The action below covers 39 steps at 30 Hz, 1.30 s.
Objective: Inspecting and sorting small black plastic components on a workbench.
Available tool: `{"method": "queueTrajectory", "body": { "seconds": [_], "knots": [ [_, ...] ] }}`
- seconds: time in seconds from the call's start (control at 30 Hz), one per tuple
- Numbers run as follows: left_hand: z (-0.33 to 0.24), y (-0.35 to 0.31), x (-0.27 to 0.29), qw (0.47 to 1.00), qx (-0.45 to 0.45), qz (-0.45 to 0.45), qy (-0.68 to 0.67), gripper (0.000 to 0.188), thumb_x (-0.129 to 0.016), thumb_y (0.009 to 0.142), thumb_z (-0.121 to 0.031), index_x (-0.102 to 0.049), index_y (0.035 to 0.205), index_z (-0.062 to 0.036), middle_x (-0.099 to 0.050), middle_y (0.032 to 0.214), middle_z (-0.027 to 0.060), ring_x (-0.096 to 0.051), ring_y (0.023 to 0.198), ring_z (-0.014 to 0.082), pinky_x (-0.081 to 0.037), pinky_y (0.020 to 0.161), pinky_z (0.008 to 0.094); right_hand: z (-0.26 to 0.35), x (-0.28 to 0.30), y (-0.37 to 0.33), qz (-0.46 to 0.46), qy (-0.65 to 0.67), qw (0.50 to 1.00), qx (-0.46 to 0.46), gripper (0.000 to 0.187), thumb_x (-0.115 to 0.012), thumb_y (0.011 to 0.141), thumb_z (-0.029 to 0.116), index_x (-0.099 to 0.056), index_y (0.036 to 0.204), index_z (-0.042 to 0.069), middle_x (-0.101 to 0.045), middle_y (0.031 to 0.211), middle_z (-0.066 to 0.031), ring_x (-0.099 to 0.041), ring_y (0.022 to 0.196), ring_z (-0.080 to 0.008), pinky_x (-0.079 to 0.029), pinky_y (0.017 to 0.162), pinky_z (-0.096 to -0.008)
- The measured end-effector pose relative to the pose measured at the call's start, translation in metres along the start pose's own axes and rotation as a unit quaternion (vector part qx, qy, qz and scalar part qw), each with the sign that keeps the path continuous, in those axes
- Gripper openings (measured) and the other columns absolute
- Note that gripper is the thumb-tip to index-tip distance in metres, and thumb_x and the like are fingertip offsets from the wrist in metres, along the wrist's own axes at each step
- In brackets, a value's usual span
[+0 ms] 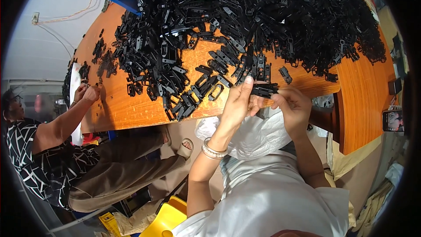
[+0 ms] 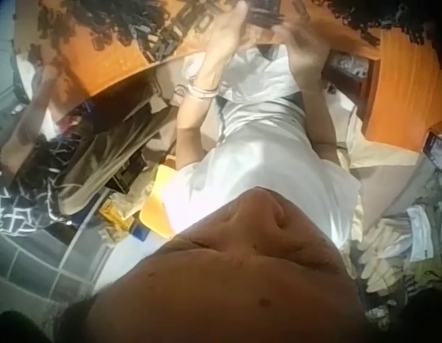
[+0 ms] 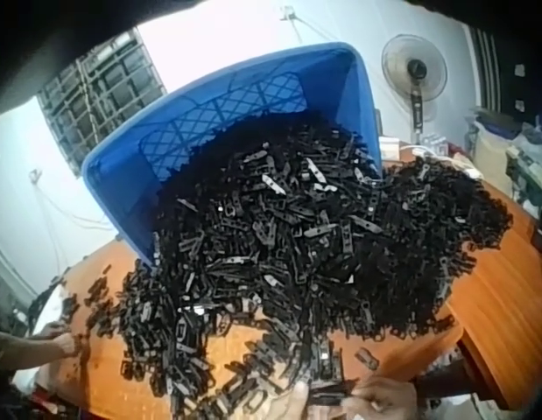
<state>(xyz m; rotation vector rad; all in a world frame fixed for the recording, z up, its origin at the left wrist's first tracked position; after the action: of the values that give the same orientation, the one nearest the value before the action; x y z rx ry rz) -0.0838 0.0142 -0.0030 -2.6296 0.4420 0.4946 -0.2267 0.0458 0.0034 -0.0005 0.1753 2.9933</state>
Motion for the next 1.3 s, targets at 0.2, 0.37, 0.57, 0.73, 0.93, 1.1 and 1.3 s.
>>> {"method": "queueTrajectory", "body": {
  "seconds": [0.2, 0.37, 0.57, 0.73, 0.93, 1.1, 1.3],
  "knots": [
    [0.007, -0.003, -0.005, 0.996, -0.063, -0.04, 0.054, 0.021, -0.066, 0.078, -0.007, -0.056, 0.092, 0.0047, -0.058, 0.081, 0.0016, -0.053, 0.074, 0.0051, -0.045, 0.068, 0.019, -0.026, 0.007, -0.001, 0.014, 0.062, 0.998, -0.023, 0.013, -0.064, 0.075, -0.002, -0.061, 0.087, -0.003, -0.056, 0.073, -0.0027, -0.055, 0.064, -0.0083, -0.043, 0.06, -0.0202],
    [0.003, -0.009, -0.007, 0.995, -0.103, -0.002, -0.01, 0.012, -0.061, 0.081, -0.003, -0.056, 0.088, 0.0051, -0.058, 0.088, 0.0054, -0.055, 0.071, 0.0075, -0.046, 0.065, 0.0189, -0.014, -0.002, 0.002, 0.031, 0.153, 0.985, -0.078, 0.017, -0.061, 0.077, 0.0, -0.059, 0.094, -0.004, -0.057, 0.076, -0.0039, -0.052, 0.06, -0.0082, -0.04, 0.056, -0.0197],
    [-0.022, 0.002, 0.008, 0.971, -0.057, 0.101, 0.207, 0.021, -0.056, 0.087, -0.017, -0.056, 0.086, 0.0042, -0.057, 0.083, 0.0064, -0.051, 0.061, 0.0095, -0.044, 0.058, 0.0218, -0.021, -0.004, 0.0, 0.037, 0.149, 0.984, -0.091, 0.017, -0.057, 0.082, 0.002, -0.058, 0.097, -0.005, -0.06, 0.075, -0.0062, -0.051, 0.059, -0.0068, -0.04, 0.055, -0.0176],
    [-0.095, 0.045, 0.054, 0.675, -0.316, -0.203, 0.634, 0.014, -0.054, 0.077, -0.004, -0.059, 0.088, 0.0031, -0.055, 0.088, 0.0187, -0.055, 0.083, 0.0352, -0.046, 0.07, 0.0392, -0.027, 0.012, 0.0, -0.027, 0.138, 0.985, -0.104, 0.021, -0.058, 0.082, 0.007, -0.057, 0.099, -0.006, -0.06, 0.069, -0.0078, -0.051, 0.056, -0.0076, -0.035, 0.049, -0.0179],
    [-0.122, 0.095, 0.131, 0.42, -0.281, -0.24, 0.829, 0.018, -0.056, 0.07, -0.003, -0.063, 0.086, -0.0071, -0.053, 0.086, 0.0128, -0.056, 0.08, 0.0296, -0.048, 0.061, 0.0374, -0.02, 0.004, -0.006, 0.007, 0.136, 0.984, -0.115, 0.021, -0.056, 0.082, 0.003, -0.056, 0.101, -0.006, -0.06, 0.069, -0.009, -0.05, 0.055, -0.0081, -0.035, 0.048, -0.0181],
    [-0.134, 0.073, 0.117, 0.494, -0.493, -0.291, 0.655, 0.014, -0.053, 0.074, 0.002, -0.055, 0.087, 0.0004, -0.052, 0.086, 0.0114, -0.053, 0.074, 0.025, -0.047, 0.061, 0.0313, -0.024, 0.009, -0.008, -0.011, 0.138, 0.984, -0.11, 0.02, -0.056, 0.081, 0.001, -0.055, 0.1, -0.005, -0.06, 0.069, -0.01, -0.052, 0.056, -0.0092, -0.035, 0.048, -0.0188],
    [-0.08, 0.031, 0.06, 0.979, -0.09, -0.158, 0.09, 0.022, -0.042, 0.091, -0.02, -0.048, 0.101, -0.0008, -0.06, 0.078, 0.0149, -0.059, 0.06, 0.0178, -0.049, 0.056, 0.0271, -0.02, 0.007, -0.001, 0.006, 0.167, 0.982, -0.093, 0.019, -0.053, 0.081, -0.001, -0.056, 0.099, -0.005, -0.06, 0.07, -0.0101, -0.057, 0.061, -0.0121, -0.04, 0.05, -0.0199]
  ]
}}
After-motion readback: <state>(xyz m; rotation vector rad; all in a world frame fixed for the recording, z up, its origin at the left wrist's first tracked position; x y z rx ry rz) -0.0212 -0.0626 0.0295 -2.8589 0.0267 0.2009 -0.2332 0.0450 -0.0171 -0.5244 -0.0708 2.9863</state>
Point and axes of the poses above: each hand's wrist, its own y-axis towards the middle knuckle, its own x-axis out of the back of the hand, z = x × y, the point moved 3 cm from there along y, towards the middle knuckle
